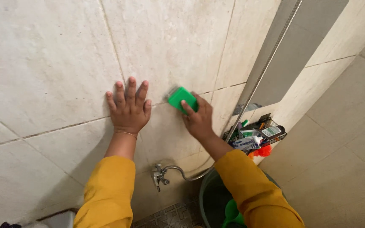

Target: Cleaning bathroom wall tiles using a sponge and a handheld showerhead

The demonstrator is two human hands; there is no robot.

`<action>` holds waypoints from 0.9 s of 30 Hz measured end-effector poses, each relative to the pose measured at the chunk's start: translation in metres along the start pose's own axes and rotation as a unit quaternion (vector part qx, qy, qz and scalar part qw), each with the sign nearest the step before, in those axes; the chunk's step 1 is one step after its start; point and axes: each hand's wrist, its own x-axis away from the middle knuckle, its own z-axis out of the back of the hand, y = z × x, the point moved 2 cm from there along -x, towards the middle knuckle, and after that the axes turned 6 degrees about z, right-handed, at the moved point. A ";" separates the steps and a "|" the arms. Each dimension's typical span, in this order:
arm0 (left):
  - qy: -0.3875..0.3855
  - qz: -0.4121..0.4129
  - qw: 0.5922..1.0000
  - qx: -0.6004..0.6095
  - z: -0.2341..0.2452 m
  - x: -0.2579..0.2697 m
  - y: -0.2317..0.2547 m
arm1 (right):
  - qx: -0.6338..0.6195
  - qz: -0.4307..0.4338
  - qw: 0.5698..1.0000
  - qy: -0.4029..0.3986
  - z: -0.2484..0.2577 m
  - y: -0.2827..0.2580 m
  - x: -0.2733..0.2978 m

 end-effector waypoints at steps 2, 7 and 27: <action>-0.002 0.001 1.000 0.000 0.000 0.002 -0.002 | -0.026 -0.002 1.000 0.011 0.015 0.012 -0.025; -0.006 -0.003 1.000 0.013 0.005 0.017 -0.010 | 0.041 -0.105 0.992 0.062 0.024 0.043 -0.066; -0.151 0.050 0.987 0.005 0.073 0.124 -0.194 | 0.035 0.015 0.999 0.021 -0.042 -0.128 -0.109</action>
